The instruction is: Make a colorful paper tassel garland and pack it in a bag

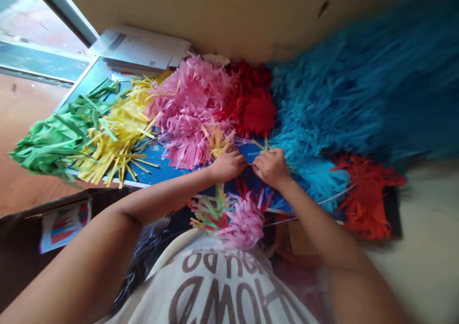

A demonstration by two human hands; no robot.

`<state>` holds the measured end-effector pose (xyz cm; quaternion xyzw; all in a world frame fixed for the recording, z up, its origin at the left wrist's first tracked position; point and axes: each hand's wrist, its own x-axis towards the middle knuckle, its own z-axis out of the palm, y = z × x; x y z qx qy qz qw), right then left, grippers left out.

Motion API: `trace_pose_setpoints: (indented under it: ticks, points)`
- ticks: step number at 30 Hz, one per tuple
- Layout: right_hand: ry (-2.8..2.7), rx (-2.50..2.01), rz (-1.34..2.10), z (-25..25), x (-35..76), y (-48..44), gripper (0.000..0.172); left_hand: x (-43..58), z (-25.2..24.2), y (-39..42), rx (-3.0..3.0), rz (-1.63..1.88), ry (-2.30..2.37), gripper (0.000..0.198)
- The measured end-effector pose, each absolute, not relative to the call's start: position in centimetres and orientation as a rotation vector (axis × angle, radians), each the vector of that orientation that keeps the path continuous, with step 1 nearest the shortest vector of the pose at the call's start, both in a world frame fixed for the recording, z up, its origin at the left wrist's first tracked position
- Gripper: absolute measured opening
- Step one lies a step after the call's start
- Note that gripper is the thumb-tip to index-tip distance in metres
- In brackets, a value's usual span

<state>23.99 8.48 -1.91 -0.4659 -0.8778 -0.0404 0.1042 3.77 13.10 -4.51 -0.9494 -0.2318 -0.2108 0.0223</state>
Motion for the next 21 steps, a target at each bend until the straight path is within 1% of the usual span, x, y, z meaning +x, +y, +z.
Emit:
trace_pose_setpoints:
  ticks: [3, 5, 7, 9, 11, 12, 14, 16, 21]
  points:
    - [-2.373, -1.473, 0.015, 0.9, 23.0, 8.1, 0.018, 2.7, -2.3, 13.5, -2.843, -0.755, -0.705, 0.028]
    - [-2.182, -1.469, 0.237, 3.8, 22.3, 7.6, 0.018, 1.3, 0.1, 13.5, -2.839, -0.821, -0.673, 0.025]
    - [-1.982, -1.374, 0.614, 6.7, 21.8, 7.2, 0.024, -0.1, 2.9, 13.1, -2.912, -0.86, -0.617, 0.024]
    - [-1.783, -1.243, 1.088, 8.8, 21.4, 7.2, 0.032, -1.0, 5.5, 12.7, -2.983, -0.883, -0.583, 0.025]
    - [-1.554, -1.132, 1.48, 9.7, 21.0, 7.4, 0.038, -1.5, 7.3, 12.2, -3.001, -0.919, -0.602, 0.025]
    - [-1.435, -1.094, 1.604, 9.7, 20.6, 7.6, 0.038, -1.6, 7.9, 11.9, -2.989, -0.951, -0.632, 0.024]
    - [-1.2, -1.051, 1.714, 9.2, 19.6, 7.7, 0.039, -1.6, 8.5, 11.2, -2.945, -1.065, -0.718, 0.021]
    - [-1.022, -1.021, 1.729, 8.4, 18.4, 7.5, 0.039, -1.4, 8.4, 10.3, -2.871, -1.248, -0.832, 0.018]
    - [-0.776, -0.977, 1.603, 7.3, 15.5, 6.3, 0.037, -0.8, 7.5, 8.1, -2.689, -1.741, -1.209, 0.013]
